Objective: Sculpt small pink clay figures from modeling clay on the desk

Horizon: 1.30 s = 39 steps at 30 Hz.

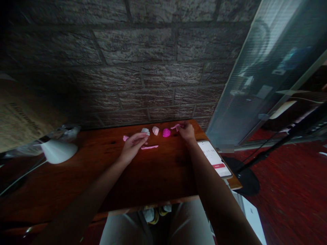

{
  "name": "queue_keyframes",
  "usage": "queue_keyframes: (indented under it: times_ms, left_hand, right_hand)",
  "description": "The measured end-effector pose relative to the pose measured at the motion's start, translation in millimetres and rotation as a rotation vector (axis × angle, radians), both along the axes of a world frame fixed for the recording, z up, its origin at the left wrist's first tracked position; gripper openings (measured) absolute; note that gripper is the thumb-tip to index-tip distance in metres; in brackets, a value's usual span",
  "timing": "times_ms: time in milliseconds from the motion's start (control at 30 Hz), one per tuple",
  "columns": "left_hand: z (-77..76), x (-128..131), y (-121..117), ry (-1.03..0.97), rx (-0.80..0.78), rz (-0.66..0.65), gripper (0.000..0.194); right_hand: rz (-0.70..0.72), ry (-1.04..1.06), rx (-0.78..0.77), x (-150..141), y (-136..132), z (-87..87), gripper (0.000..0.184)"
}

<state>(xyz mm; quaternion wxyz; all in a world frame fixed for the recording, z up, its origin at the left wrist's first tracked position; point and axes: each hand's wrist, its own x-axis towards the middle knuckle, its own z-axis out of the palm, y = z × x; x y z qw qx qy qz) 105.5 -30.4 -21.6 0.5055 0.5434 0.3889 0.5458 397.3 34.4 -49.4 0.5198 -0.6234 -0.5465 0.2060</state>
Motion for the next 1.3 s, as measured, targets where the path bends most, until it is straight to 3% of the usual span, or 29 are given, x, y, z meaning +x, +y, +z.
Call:
queue_keyframes:
  times_ms: [133,267,500,600,700,767,800,867,967,1033,1100,1200,1300]
  left_hand:
    - [-0.1,0.0,0.3,-0.006,0.002,-0.003,0.039]
    - [0.9,-0.7,2.3,0.003,0.016,0.002,0.040]
    - [17.1,-0.2,-9.9,0.120,0.013,0.061,0.051]
    - [22.2,4.3,-12.3,0.225,-0.002,0.105,0.049]
    - [24.6,12.2,-15.4,0.330,0.010,0.152,0.043]
    - [26.8,17.5,-20.9,0.424,0.038,0.176,0.037]
    - [28.3,19.8,-24.4,0.492,0.054,0.179,0.034]
    - [31.4,23.7,-31.2,0.583,0.086,0.198,0.027]
    - [34.7,28.4,-37.8,0.627,0.087,0.192,0.022]
    - [35.9,31.4,-39.4,0.658,0.083,0.222,0.019]
    - [37.0,34.5,-39.1,0.707,0.082,0.259,0.018]
    - [37.9,38.0,-36.2,0.742,0.061,0.286,0.019]
    - [35.4,37.2,-30.7,0.714,0.037,0.282,0.022]
  right_hand:
    - [-0.041,0.050,-0.009,-5.9,-4.0,3.3,0.019]
    - [-0.034,0.101,-0.025,-11.9,-7.5,10.2,0.026]
    - [-0.144,0.045,-0.064,-24.0,-26.2,41.8,0.036]
    - [-0.180,-0.075,0.089,-32.9,-67.0,57.0,0.037]
    - [-0.043,-0.137,0.342,-55.6,-146.7,60.5,0.023]
    - [0.093,-0.114,0.392,-73.2,-211.0,47.2,0.018]
    - [0.230,-0.137,0.398,-79.6,-241.9,34.4,0.020]
    - [0.432,-0.200,0.424,-84.5,-295.8,-1.8,0.029]
    - [0.483,-0.268,0.226,-72.2,-353.9,-65.9,0.039]
    - [0.450,-0.199,0.130,-57.9,-382.0,-101.4,0.037]
    - [0.413,-0.128,0.044,-46.2,-404.1,-126.4,0.034]
    - [0.373,-0.014,-0.191,-41.8,-421.7,-147.4,0.034]
    - [0.419,0.087,-0.208,-53.2,-415.7,-157.5,0.028]
